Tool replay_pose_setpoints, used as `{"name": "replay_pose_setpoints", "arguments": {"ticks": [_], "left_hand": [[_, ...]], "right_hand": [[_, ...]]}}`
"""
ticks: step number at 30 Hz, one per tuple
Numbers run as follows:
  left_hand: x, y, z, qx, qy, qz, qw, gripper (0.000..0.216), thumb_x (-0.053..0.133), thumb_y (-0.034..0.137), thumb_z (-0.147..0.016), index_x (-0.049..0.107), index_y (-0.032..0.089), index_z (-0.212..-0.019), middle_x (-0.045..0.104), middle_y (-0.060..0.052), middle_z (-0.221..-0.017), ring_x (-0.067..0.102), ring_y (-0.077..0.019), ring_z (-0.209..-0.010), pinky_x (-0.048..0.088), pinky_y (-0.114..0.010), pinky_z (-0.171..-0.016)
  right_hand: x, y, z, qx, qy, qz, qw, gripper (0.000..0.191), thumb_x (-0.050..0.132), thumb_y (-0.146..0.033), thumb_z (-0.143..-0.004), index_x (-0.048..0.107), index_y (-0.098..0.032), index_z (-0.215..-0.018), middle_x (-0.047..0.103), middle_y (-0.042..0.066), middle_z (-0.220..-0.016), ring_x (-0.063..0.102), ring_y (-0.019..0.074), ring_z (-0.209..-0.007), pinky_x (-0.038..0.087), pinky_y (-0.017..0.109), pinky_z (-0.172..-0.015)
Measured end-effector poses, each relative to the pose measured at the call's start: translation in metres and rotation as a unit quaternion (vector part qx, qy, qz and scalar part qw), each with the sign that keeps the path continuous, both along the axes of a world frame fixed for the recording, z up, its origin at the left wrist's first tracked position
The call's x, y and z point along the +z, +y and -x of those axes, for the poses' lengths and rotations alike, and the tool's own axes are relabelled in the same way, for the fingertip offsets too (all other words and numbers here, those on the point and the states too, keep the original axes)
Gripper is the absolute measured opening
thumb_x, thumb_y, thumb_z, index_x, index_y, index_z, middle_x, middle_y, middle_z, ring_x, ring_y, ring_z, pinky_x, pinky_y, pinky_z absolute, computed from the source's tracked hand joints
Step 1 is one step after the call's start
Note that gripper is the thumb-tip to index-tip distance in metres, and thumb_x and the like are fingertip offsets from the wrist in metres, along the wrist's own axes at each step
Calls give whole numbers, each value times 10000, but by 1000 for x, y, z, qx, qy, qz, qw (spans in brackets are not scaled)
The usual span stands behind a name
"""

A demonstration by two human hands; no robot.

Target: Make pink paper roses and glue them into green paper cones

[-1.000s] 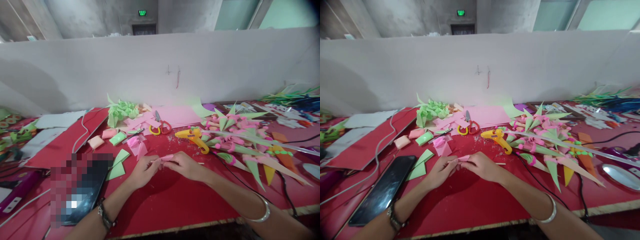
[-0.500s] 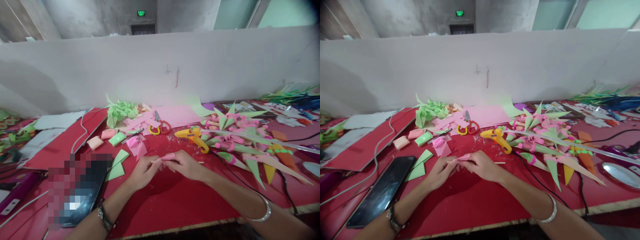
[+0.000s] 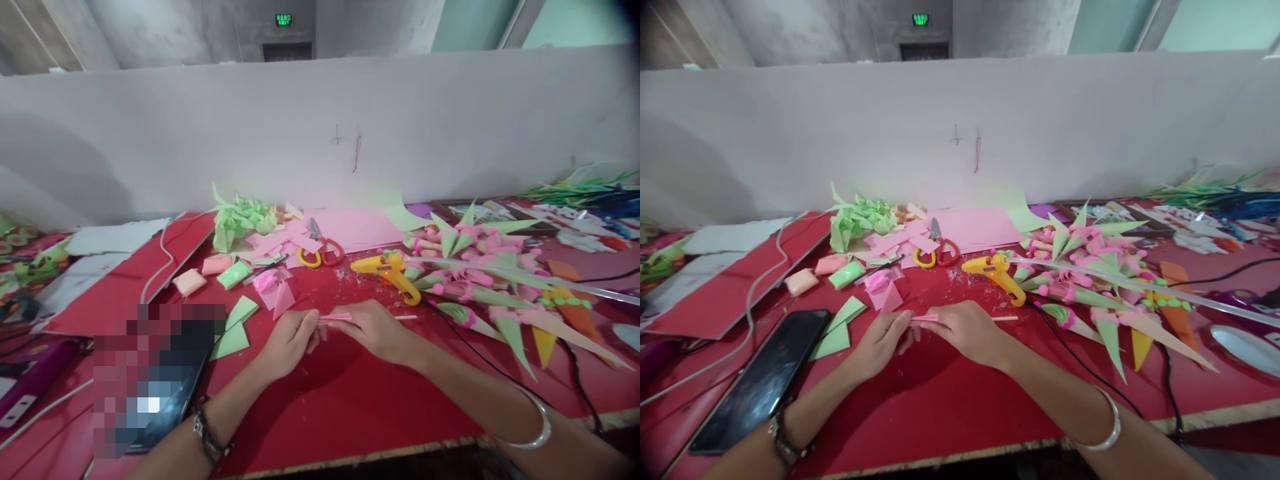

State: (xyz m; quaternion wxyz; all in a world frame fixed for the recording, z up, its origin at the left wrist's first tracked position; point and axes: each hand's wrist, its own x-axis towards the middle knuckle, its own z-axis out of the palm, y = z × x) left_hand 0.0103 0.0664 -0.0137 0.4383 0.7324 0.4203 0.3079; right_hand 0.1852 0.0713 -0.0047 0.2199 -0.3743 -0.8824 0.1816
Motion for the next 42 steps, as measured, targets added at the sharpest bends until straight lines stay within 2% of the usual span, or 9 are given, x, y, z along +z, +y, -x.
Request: {"name": "replay_pose_setpoints", "arguments": {"ticks": [5,12,20,23,26,28,31,34,42], "left_hand": [[-1,0,-3,26,-19,42,999,447,244,388,-860,478,151,-562,383,51,-406,363,-72,-401,322,-200,-484],[1,1,-4,68,-17,124,990,504,225,470,-829,423,165,-480,308,63,-312,291,-67,-321,273,-203,-410],[1,0,-5,78,-41,157,984,479,256,483,-814,391,175,-473,278,72,-294,256,-64,-304,248,-198,-387],[0,1,-5,76,-35,148,985,491,242,476,-822,399,173,-469,286,69,-291,263,-65,-303,252,-197,-391],[-1,2,-5,64,-25,128,989,502,235,470,-831,419,168,-474,299,65,-297,292,-67,-318,276,-196,-414],[-1,2,-6,60,-21,105,992,502,228,459,-841,437,163,-493,316,63,-316,315,-69,-336,287,-194,-428],[-1,1,-4,62,-4,39,997,489,230,432,-856,461,156,-525,358,56,-370,345,-69,-371,287,-191,-438],[0,-1,0,47,24,-35,998,459,240,392,-868,476,152,-555,383,52,-412,363,-69,-396,286,-191,-449],[1,0,2,-6,49,-150,988,362,331,332,-852,459,146,-569,400,44,-506,379,-67,-466,292,-186,-482]], "right_hand": [[-7,0,0,-2,-30,-136,990,364,278,-319,-898,606,-160,-882,650,35,-738,578,121,-647,381,212,-579],[-14,0,-4,16,-100,-352,930,293,352,-123,-862,533,-105,-1092,618,28,-688,545,119,-612,372,242,-543],[-7,-5,-3,10,-81,-420,904,258,382,-119,-856,580,-155,-1017,657,24,-803,574,98,-648,403,223,-576],[-10,-3,-2,11,-52,-381,923,259,366,-146,-867,587,-156,-1001,655,43,-838,582,106,-683,415,219,-592],[-13,0,-1,23,30,-242,970,243,387,-181,-864,585,-176,-1005,645,42,-851,581,104,-747,429,201,-631],[-14,2,0,35,118,-137,983,226,411,-163,-849,592,-172,-984,638,41,-847,575,99,-765,434,194,-653],[-13,2,3,25,219,-27,975,166,472,-147,-809,620,-161,-883,619,34,-771,559,101,-699,432,205,-631],[-9,-1,5,5,252,48,966,93,537,-171,-772,628,-164,-789,576,12,-695,528,102,-629,411,213,-584],[-6,-2,5,11,304,104,947,84,550,-195,-765,626,-172,-793,555,-1,-691,505,94,-619,384,212,-564]]}}
